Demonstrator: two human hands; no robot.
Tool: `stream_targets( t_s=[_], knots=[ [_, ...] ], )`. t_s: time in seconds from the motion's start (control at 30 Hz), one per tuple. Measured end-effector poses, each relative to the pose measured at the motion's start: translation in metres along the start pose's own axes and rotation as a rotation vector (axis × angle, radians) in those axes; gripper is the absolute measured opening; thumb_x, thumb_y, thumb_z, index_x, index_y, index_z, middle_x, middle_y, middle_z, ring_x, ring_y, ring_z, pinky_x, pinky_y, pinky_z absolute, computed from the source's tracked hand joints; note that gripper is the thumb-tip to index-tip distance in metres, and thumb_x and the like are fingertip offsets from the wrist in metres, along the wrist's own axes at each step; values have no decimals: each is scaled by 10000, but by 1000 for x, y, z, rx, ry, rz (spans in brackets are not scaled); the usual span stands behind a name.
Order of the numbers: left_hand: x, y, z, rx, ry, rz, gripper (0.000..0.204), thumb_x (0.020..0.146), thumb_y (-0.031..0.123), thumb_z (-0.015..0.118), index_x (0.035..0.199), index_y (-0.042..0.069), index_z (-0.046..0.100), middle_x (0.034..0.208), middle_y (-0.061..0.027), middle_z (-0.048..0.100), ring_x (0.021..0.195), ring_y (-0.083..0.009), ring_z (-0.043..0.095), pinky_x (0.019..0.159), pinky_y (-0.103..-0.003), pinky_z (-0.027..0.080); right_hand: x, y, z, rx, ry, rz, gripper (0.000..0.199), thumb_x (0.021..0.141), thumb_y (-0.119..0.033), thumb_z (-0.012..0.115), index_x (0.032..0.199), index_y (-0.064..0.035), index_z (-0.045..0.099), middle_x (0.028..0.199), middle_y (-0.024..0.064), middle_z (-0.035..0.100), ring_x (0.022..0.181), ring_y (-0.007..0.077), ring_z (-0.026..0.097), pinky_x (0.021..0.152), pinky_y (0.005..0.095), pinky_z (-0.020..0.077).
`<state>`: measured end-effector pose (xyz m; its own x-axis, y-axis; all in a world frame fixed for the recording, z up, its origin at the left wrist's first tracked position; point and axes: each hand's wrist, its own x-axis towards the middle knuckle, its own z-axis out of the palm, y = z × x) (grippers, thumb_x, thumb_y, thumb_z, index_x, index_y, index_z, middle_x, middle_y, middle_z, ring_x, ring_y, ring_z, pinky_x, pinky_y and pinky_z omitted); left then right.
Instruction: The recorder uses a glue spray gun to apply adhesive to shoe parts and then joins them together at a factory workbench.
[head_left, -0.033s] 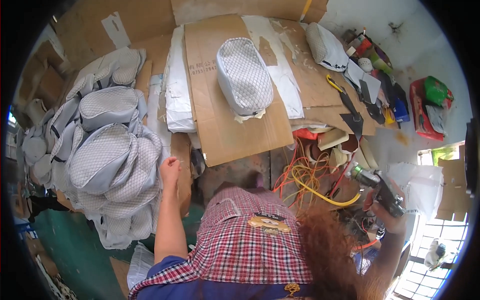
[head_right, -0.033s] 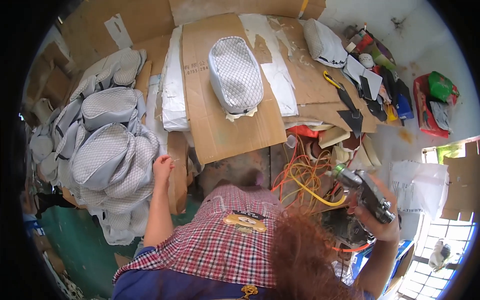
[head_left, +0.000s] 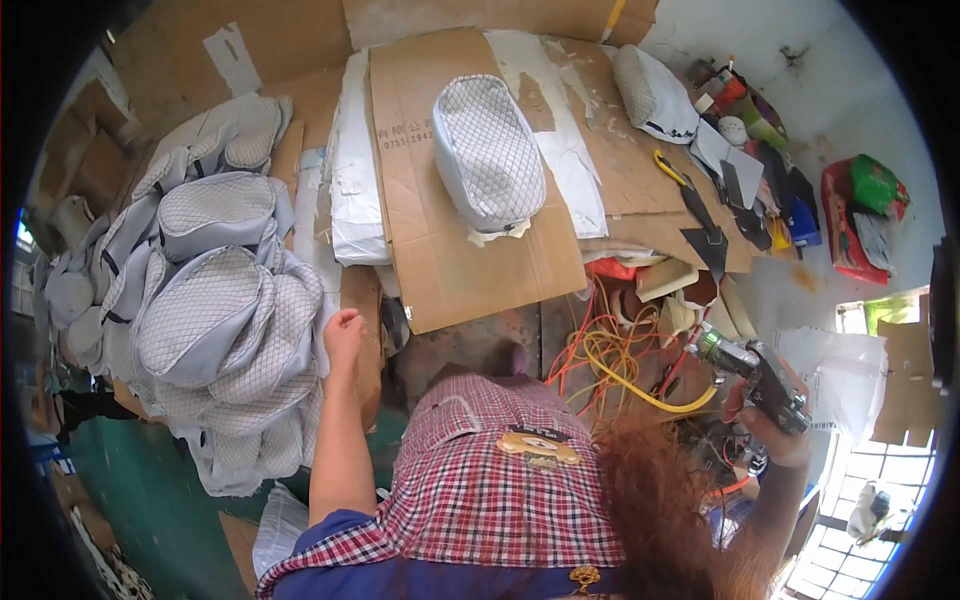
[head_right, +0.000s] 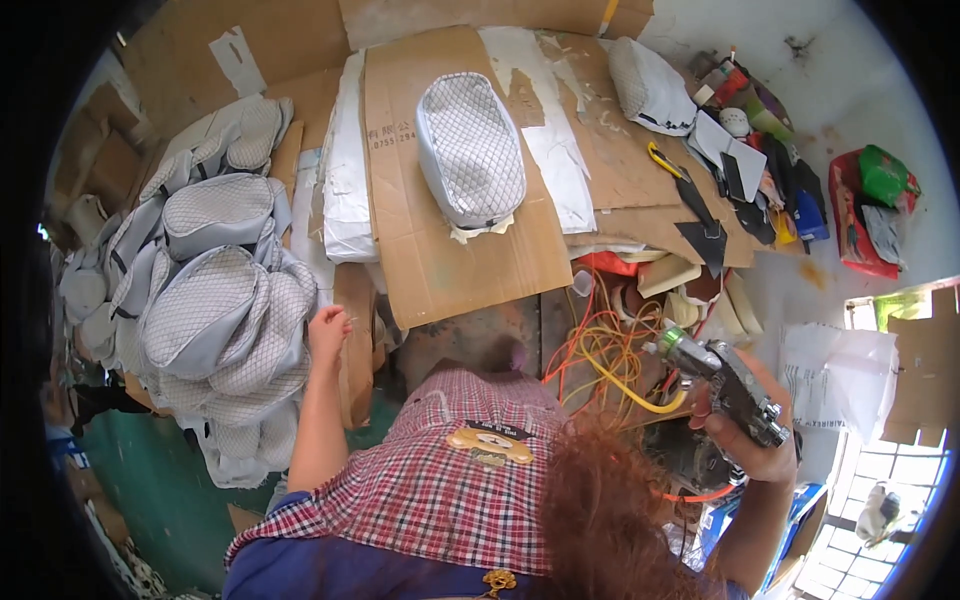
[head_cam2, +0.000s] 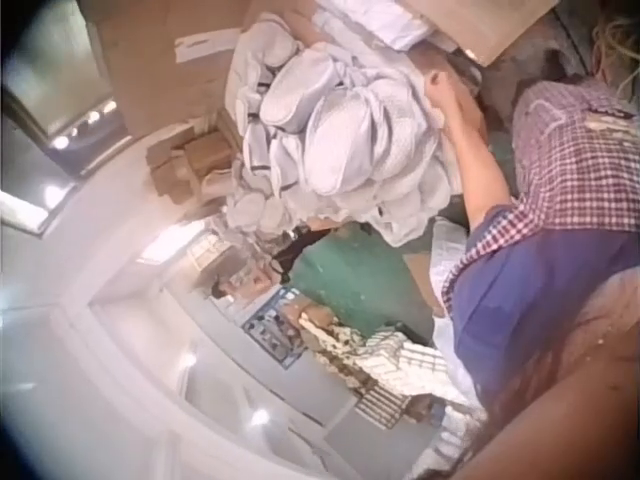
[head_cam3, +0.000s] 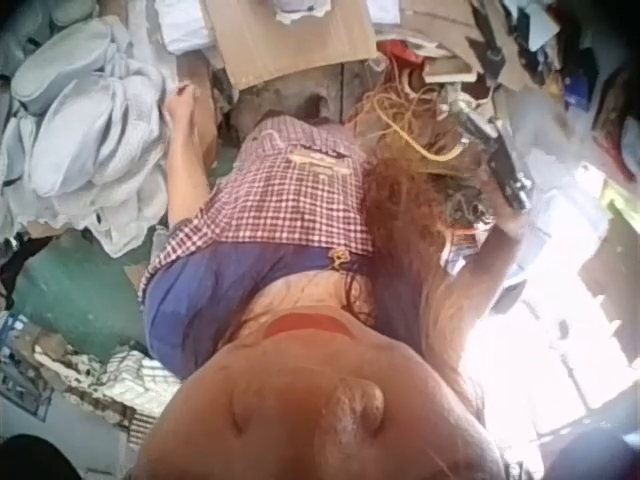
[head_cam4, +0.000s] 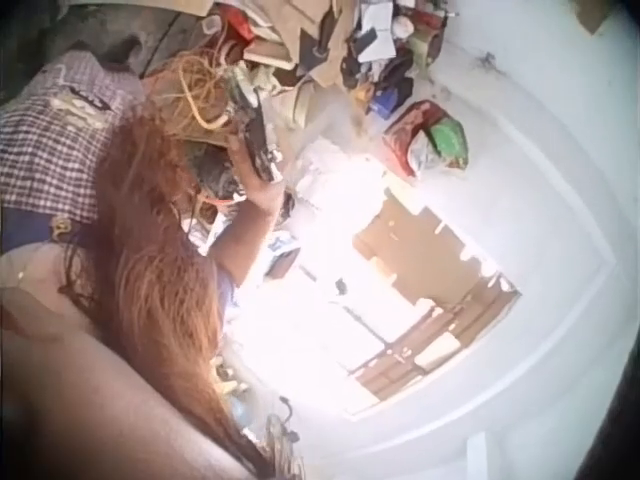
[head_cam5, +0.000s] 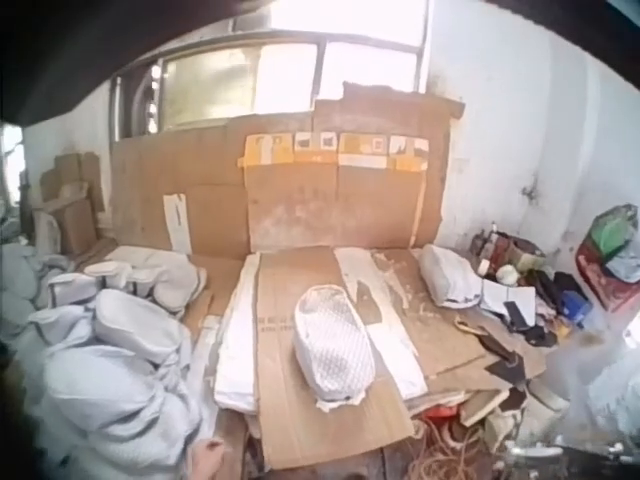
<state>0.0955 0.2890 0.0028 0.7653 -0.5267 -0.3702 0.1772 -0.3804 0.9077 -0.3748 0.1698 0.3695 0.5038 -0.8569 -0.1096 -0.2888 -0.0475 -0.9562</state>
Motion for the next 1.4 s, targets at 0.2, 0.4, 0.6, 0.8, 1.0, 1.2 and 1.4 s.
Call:
stream_targets(
  t_s=[0.2,0.4,0.6,0.8,1.0,1.2,1.4],
  knots=[
    [-8,48,117,-196,-105,-95,207,704,61,598,906,14,589,749,-24,584,650,-106,545,555,-219,409,53,8,-33,-29,63,-32,497,676,-70,625,1122,60,446,768,92,563,682,149,554,621,268,458],
    [-20,104,232,-516,-231,-359,205,767,176,584,951,92,551,813,-38,613,706,-166,569,628,-304,419,91,21,-87,16,-220,-48,560,664,-33,615,1188,41,431,809,86,571,707,154,557,646,272,455],
    [-20,126,270,-668,-19,-428,84,775,149,544,841,101,522,786,-31,574,736,-192,538,686,-354,414,146,31,-117,43,13,-34,457,680,-49,606,1103,26,451,816,87,557,729,162,563,654,284,473],
    [-29,156,274,-649,125,-324,78,742,87,502,808,46,505,769,-83,551,688,-208,539,596,-320,444,206,76,-140,50,-250,-76,536,717,10,581,1224,12,407,811,70,556,694,133,558,628,256,471],
    [-23,217,257,-773,7,-307,83,729,48,481,796,1,493,766,-121,540,655,-233,549,589,-329,511,349,208,-80,-406,16,-446,474,722,-12,592,1174,-53,457,998,167,559,880,275,551,763,319,427],
    [-20,276,257,-802,93,-296,81,715,8,482,793,-15,485,746,-117,512,664,-241,555,597,-342,525,368,252,27,-233,-406,-236,500,729,-169,671,1152,-4,461,998,129,563,940,242,541,819,359,429],
    [-10,300,251,-790,33,-260,74,718,50,502,766,-1,478,726,-102,521,653,-214,562,548,-298,508,370,226,142,1255,-470,242,158,795,-113,621,944,-74,584,909,32,598,822,132,563,758,278,445]
  ],
)
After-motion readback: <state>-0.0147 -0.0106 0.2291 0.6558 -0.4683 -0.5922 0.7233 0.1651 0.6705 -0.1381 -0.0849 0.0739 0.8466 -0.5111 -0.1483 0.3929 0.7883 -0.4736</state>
